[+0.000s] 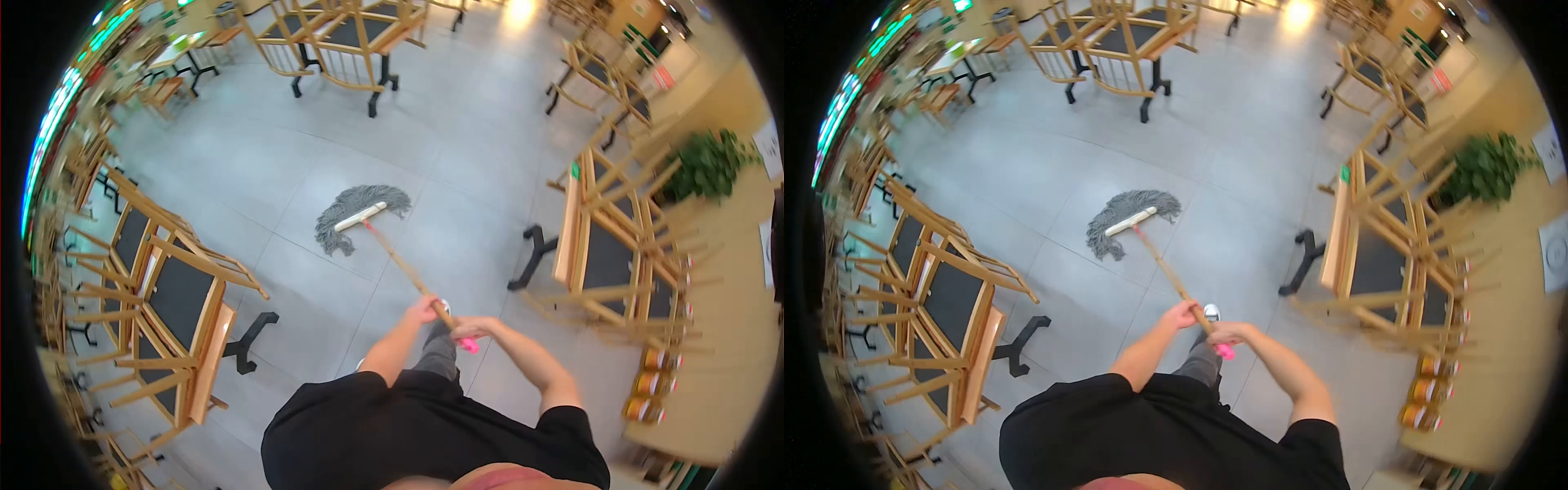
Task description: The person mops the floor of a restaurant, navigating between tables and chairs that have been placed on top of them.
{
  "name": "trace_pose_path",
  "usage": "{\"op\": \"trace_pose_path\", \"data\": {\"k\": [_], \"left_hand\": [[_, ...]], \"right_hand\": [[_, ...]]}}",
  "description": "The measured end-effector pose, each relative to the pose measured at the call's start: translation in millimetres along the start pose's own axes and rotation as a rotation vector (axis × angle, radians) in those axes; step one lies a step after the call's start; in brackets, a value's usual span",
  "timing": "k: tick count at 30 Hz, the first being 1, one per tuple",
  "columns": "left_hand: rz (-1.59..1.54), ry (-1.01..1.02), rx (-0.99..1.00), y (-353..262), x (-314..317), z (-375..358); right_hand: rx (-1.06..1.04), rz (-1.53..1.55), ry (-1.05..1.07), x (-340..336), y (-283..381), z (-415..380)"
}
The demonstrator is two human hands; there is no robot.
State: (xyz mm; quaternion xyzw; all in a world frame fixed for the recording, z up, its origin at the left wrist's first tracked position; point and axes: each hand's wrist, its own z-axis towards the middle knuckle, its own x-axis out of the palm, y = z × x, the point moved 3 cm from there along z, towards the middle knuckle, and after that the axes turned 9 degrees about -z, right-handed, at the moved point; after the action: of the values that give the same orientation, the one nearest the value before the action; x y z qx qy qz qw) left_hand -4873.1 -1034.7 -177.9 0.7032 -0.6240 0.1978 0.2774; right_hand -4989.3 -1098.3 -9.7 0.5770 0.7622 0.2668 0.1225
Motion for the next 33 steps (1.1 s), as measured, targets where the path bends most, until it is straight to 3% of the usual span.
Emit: {"op": "trace_pose_path", "data": {"k": [2, 4, 7, 11, 15, 19, 21, 24, 25, 27, 29, 31, 33], "left_hand": [[-0.157, 0.095, 0.071, -58.7, -3.3, 54.9], [-0.084, -0.053, 0.373, -102.2, 34.6, 33.0], [-0.101, -0.077, 0.271, -167.8, 20.0, 50.2], [0.160, -0.285, 0.471, -175.8, 106.4, -42.6], [0.326, -0.435, 0.445, -235.3, 21.0, 0.1], [0.509, -0.683, 0.514, -256.7, 25.7, -18.5], [0.999, -0.787, 0.542, -294.3, 30.6, -6.3], [0.815, -0.719, 0.625, -381.1, 76.8, 17.8], [0.763, -0.687, 0.649, -415.2, 97.7, 17.4], [0.644, -0.580, 0.646, -476.4, 133.6, 5.7], [0.544, -0.505, 0.639, -532.2, 161.4, -13.5], [0.457, -0.457, 0.636, -579.8, 182.3, -29.0], [0.383, -0.434, 0.629, -618.1, 194.4, -34.3]], "right_hand": [[-0.070, -0.120, -0.008, -55.5, 18.5, 37.8], [-0.004, -0.295, -0.008, -86.0, 74.1, 49.7], [-0.049, -0.316, -0.028, -114.2, 131.2, 83.4], [-0.061, -0.220, 0.051, -128.2, 189.1, 118.4], [-0.051, -0.161, 0.087, -106.6, 216.3, 144.7], [-0.101, -0.177, 0.009, -106.7, 243.2, 154.7], [-0.160, -0.195, -0.050, -120.5, 257.1, 190.2], [-0.102, -0.235, -0.143, -184.3, 336.9, 197.3], [-0.406, -0.464, -0.233, -210.3, 340.7, 249.4], [0.084, -0.396, -0.143, -244.7, 411.3, 251.2], [-0.104, -0.256, -0.312, -262.9, 478.8, 243.9], [-0.202, -0.253, -0.380, -256.6, 548.1, 198.8], [-0.235, -0.234, -0.484, -264.6, 587.1, 204.5]]}}
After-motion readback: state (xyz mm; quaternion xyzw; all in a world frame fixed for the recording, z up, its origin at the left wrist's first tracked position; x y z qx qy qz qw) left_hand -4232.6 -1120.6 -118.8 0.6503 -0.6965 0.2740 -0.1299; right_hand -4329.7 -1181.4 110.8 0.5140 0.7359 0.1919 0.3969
